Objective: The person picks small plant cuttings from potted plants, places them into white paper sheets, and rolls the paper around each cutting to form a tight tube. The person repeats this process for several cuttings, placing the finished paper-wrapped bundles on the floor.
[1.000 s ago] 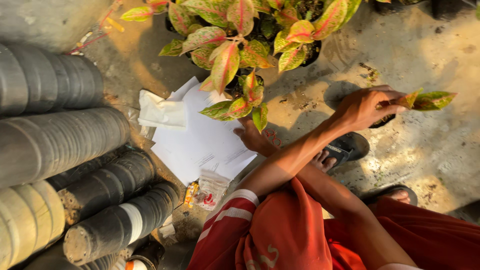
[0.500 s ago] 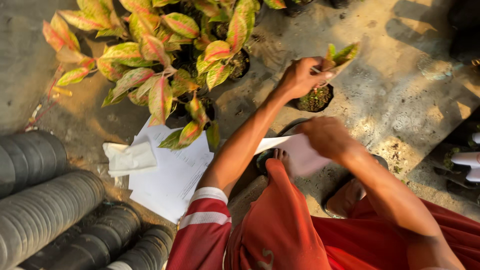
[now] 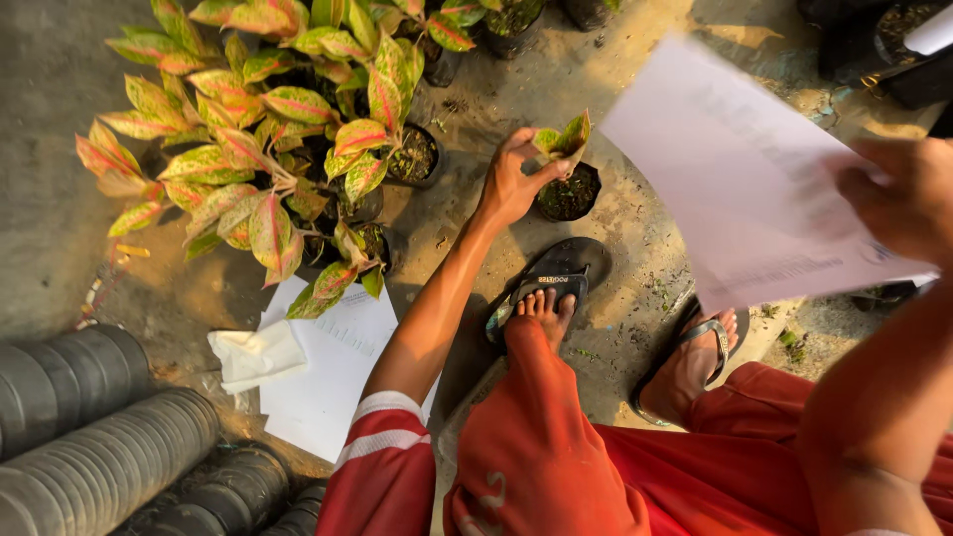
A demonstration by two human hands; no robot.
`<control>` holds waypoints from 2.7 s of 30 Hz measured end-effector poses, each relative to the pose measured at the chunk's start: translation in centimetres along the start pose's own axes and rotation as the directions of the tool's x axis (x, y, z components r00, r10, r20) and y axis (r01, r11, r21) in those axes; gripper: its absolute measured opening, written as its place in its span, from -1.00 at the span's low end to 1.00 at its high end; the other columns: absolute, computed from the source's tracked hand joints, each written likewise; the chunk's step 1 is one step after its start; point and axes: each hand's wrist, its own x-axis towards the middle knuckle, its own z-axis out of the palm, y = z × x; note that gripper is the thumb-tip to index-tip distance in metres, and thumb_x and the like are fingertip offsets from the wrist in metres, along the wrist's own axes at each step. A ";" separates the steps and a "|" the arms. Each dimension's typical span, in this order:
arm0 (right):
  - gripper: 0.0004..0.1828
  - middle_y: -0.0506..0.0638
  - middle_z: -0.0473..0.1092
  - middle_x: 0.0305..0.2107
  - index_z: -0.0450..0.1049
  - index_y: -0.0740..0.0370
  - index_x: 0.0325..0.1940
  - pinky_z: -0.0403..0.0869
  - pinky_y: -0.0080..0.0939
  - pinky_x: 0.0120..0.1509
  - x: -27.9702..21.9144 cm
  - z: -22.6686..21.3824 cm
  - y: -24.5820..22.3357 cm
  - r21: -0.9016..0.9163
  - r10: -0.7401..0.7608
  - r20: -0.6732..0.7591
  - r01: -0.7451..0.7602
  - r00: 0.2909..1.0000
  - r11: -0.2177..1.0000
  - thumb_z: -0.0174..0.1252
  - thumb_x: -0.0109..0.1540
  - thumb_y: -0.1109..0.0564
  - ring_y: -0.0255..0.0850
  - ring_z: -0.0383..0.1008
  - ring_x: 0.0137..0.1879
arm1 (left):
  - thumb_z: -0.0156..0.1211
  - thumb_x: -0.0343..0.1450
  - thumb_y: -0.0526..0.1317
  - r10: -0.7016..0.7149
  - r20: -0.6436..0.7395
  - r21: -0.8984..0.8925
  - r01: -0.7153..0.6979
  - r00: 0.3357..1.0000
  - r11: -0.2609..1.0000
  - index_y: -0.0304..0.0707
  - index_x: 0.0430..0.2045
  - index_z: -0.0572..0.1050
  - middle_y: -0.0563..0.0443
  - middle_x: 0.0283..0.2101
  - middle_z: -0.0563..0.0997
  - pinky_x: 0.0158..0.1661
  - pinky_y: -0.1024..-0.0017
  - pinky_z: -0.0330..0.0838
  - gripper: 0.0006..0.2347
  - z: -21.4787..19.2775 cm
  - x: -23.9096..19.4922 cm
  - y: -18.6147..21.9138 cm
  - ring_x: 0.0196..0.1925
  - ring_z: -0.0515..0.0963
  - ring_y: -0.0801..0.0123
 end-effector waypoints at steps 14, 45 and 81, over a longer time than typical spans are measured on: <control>-0.59 0.21 0.58 -0.32 0.59 -0.09 0.21 0.56 0.07 -0.14 3.3 1.5 -7.0 0.110 -0.011 0.028 0.007 1.000 0.994 -0.03 0.35 0.11 0.12 0.59 -0.29 | 0.58 0.26 -0.18 -0.094 0.169 0.037 0.089 0.981 0.995 -0.31 -0.05 0.60 -0.07 0.47 0.16 0.23 0.27 0.44 -0.59 0.8 1.1 -1.0 0.33 0.46 0.17; -0.66 0.26 0.53 -0.46 0.47 0.22 0.22 0.55 0.00 -0.29 8.0 -0.4 -9.8 0.309 -0.200 0.075 0.168 0.977 0.936 0.08 0.38 0.10 0.05 0.58 -0.41 | 0.35 0.33 -0.35 0.194 0.015 0.269 -0.191 0.981 0.944 -0.18 -0.08 0.62 -0.09 -0.26 0.65 -0.28 0.31 0.56 -0.73 2.8 0.2 -1.7 -0.30 0.70 0.12; -0.52 0.01 0.52 -0.05 0.47 0.25 0.12 0.51 -0.13 0.10 15.6 21.6 -13.7 0.927 -0.518 -0.149 0.302 0.842 0.224 0.35 0.15 0.07 -0.24 0.47 0.03 | 0.49 0.27 -0.28 0.237 -0.048 0.123 -0.230 0.970 0.965 -0.13 -0.15 0.70 -0.12 0.45 0.27 0.38 0.20 0.21 -0.73 0.5 1.9 1.8 0.44 0.31 0.00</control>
